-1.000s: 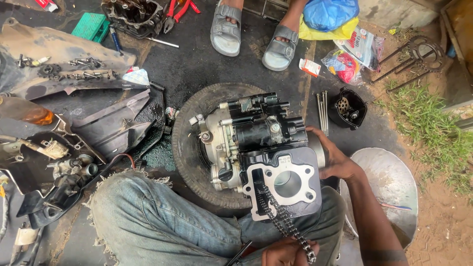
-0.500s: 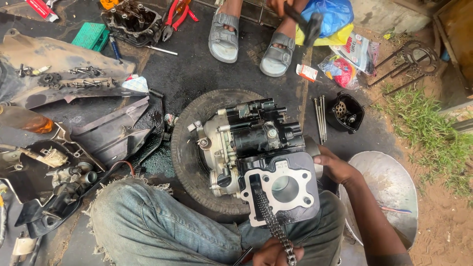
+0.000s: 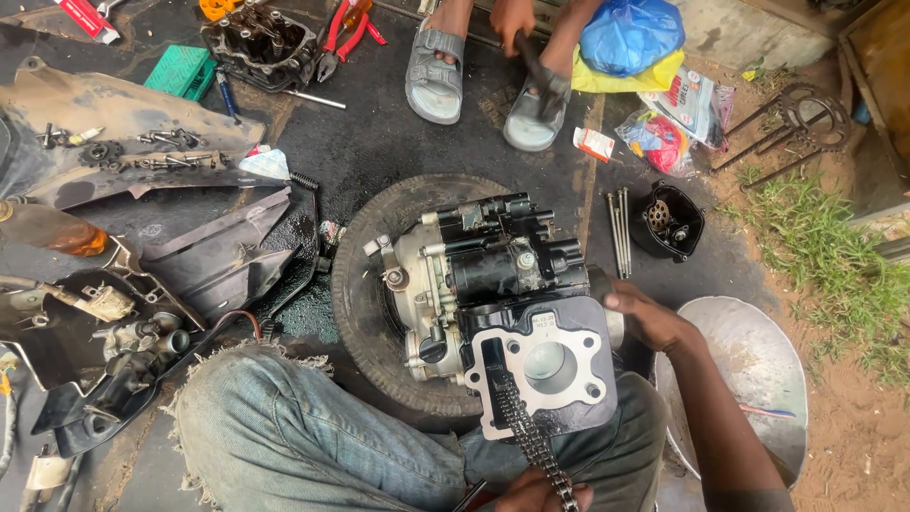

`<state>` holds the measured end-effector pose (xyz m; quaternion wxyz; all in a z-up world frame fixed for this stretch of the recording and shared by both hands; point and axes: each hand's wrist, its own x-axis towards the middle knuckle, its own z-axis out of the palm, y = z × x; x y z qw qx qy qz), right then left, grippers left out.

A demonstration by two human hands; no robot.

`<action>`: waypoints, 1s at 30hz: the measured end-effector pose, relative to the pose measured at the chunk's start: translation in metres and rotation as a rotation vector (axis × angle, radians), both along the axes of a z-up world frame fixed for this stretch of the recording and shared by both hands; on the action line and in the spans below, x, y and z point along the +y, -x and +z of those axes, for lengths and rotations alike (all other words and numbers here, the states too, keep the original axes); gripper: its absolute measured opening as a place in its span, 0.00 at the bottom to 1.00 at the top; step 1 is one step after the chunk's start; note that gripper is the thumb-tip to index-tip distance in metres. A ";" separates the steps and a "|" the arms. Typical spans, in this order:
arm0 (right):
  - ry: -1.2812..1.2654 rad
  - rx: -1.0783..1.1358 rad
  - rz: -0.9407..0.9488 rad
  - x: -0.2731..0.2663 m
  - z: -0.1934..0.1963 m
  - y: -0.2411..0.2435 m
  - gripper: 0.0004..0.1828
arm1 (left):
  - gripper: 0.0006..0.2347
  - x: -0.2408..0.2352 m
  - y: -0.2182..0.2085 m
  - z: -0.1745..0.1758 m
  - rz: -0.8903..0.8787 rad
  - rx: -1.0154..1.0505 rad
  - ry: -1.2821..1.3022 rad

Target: The person sits on the ground assembling a small motorcycle engine resting on a tire. They fit the timing chain over the cylinder studs, position the head gasket and cylinder head, then squeeze sealant from a tube around the joint surface while holding the assembly steady.

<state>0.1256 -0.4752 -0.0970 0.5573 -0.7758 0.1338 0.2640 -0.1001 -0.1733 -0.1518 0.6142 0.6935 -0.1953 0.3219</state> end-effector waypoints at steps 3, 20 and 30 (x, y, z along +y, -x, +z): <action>0.048 -0.035 -0.005 0.015 0.013 -0.003 0.67 | 0.10 -0.004 -0.001 0.000 0.004 -0.002 0.003; 0.060 0.043 -0.004 0.031 0.031 -0.004 0.71 | 0.10 -0.016 -0.006 0.000 0.050 -0.069 0.012; -0.019 -0.232 0.169 0.075 0.080 -0.002 0.73 | 0.11 -0.016 -0.009 0.017 0.093 0.041 0.139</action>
